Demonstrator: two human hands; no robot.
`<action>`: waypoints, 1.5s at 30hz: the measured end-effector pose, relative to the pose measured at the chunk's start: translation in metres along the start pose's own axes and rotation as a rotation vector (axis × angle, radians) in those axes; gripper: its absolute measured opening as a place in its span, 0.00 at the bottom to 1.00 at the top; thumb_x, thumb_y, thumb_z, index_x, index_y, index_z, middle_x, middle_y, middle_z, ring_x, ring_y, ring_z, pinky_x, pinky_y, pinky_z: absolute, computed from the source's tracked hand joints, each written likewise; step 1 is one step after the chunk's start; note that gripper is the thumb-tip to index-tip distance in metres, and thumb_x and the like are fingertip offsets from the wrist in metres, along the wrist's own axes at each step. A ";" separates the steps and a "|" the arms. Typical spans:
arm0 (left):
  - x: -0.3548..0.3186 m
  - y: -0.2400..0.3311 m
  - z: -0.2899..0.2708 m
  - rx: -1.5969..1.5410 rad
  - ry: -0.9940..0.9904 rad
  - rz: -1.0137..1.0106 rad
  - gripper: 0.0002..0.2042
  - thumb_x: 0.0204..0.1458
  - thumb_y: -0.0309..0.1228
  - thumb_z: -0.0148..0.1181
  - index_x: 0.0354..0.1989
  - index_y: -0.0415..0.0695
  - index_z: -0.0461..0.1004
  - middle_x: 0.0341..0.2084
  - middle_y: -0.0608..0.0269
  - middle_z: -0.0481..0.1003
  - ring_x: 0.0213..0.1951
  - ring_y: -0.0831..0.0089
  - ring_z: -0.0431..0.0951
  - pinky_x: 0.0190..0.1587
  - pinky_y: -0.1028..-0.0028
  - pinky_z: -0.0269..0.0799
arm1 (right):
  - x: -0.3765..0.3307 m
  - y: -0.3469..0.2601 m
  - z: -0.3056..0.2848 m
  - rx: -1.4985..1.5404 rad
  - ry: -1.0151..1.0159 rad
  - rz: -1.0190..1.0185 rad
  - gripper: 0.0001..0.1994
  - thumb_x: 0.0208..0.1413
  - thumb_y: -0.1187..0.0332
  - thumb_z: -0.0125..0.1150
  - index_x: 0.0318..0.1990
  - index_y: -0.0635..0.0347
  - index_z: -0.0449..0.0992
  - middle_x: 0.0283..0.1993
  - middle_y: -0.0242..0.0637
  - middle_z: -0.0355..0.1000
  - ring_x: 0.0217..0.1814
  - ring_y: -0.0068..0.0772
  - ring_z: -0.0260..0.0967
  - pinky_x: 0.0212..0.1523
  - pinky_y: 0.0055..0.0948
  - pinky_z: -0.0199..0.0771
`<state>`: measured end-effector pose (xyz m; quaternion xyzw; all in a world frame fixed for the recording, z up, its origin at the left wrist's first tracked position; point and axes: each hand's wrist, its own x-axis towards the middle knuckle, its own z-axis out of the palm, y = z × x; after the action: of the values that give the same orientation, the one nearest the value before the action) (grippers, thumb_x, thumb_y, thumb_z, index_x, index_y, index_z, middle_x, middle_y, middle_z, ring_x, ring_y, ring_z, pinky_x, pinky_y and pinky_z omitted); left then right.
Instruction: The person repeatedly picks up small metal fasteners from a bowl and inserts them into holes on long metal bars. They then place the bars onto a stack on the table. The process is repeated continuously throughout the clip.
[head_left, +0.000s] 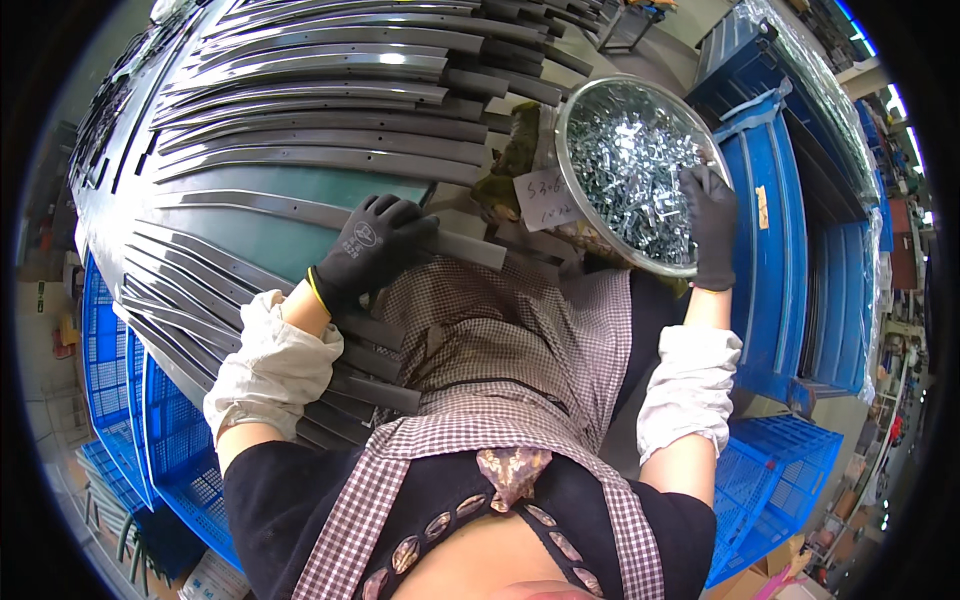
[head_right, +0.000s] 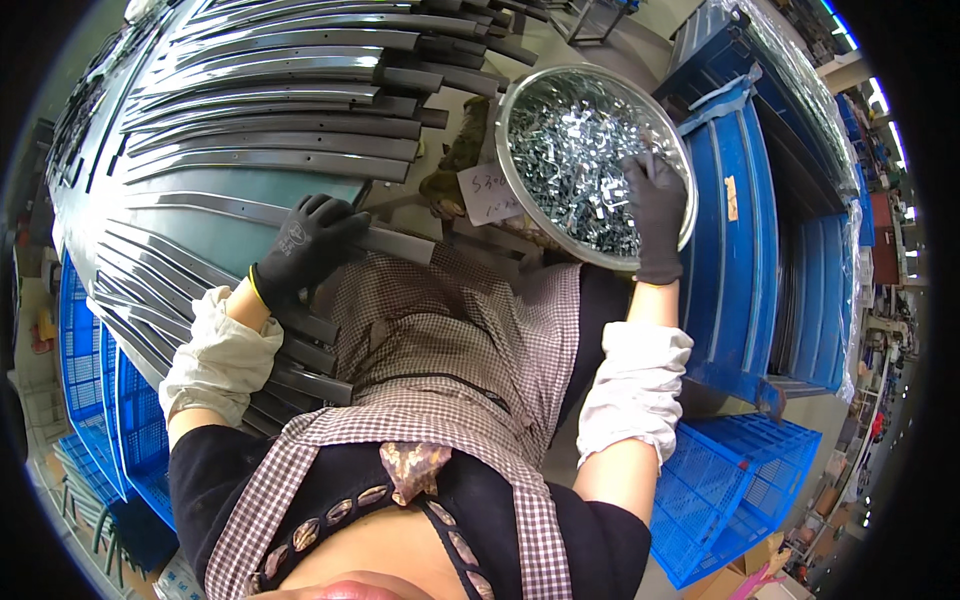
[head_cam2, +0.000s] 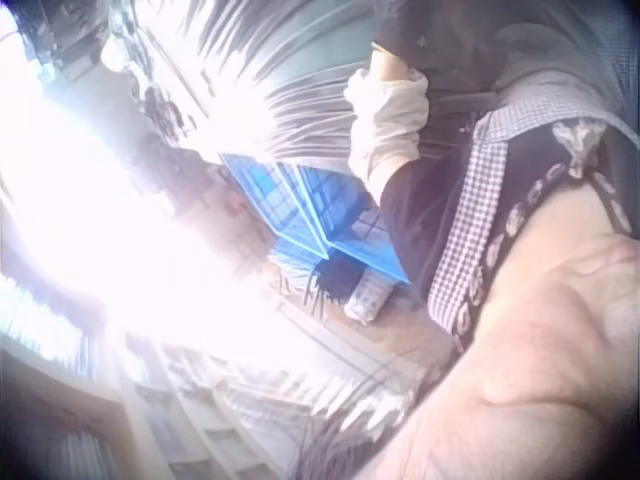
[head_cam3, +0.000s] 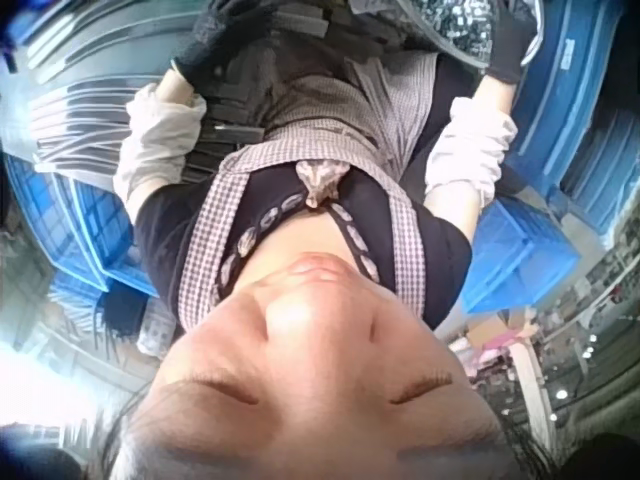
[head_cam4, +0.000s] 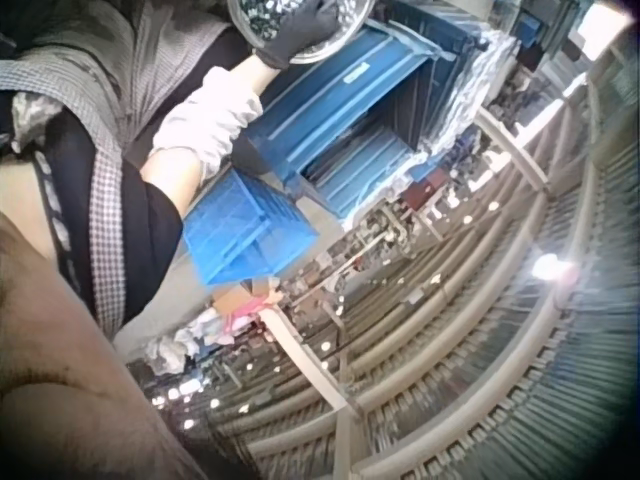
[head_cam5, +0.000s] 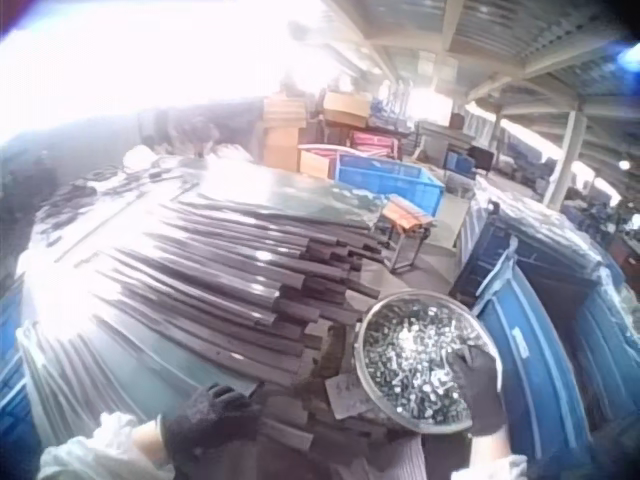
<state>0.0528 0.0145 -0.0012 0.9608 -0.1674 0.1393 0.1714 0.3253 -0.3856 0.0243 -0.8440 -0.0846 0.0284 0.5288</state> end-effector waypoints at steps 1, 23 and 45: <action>0.003 0.005 0.004 -0.025 0.015 0.037 0.25 0.39 0.35 0.74 0.50 0.47 0.78 0.39 0.60 0.76 0.43 0.57 0.75 0.48 0.59 0.71 | -0.003 0.006 0.005 -0.169 0.075 -0.198 0.08 0.61 0.65 0.66 0.38 0.61 0.82 0.29 0.21 0.71 0.29 0.13 0.59 0.29 0.22 0.59; 0.001 0.019 -0.002 -0.178 -0.097 -0.036 0.23 0.40 0.37 0.74 0.49 0.48 0.80 0.41 0.63 0.79 0.46 0.59 0.76 0.52 0.59 0.70 | 0.028 0.017 -0.016 -0.435 0.231 -0.460 0.05 0.52 0.71 0.65 0.33 0.60 0.84 0.24 0.31 0.76 0.24 0.22 0.69 0.29 0.27 0.68; 0.046 0.033 -0.003 -0.269 -0.026 -0.078 0.21 0.47 0.33 0.70 0.51 0.46 0.78 0.38 0.56 0.78 0.43 0.53 0.77 0.48 0.58 0.71 | 0.024 0.030 0.002 0.132 0.254 -0.204 0.07 0.58 0.68 0.68 0.40 0.60 0.83 0.37 0.29 0.80 0.37 0.19 0.74 0.41 0.21 0.72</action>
<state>0.0813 -0.0264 0.0258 0.9367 -0.1491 0.0965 0.3018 0.3516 -0.3925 -0.0020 -0.7913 -0.1004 -0.1268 0.5897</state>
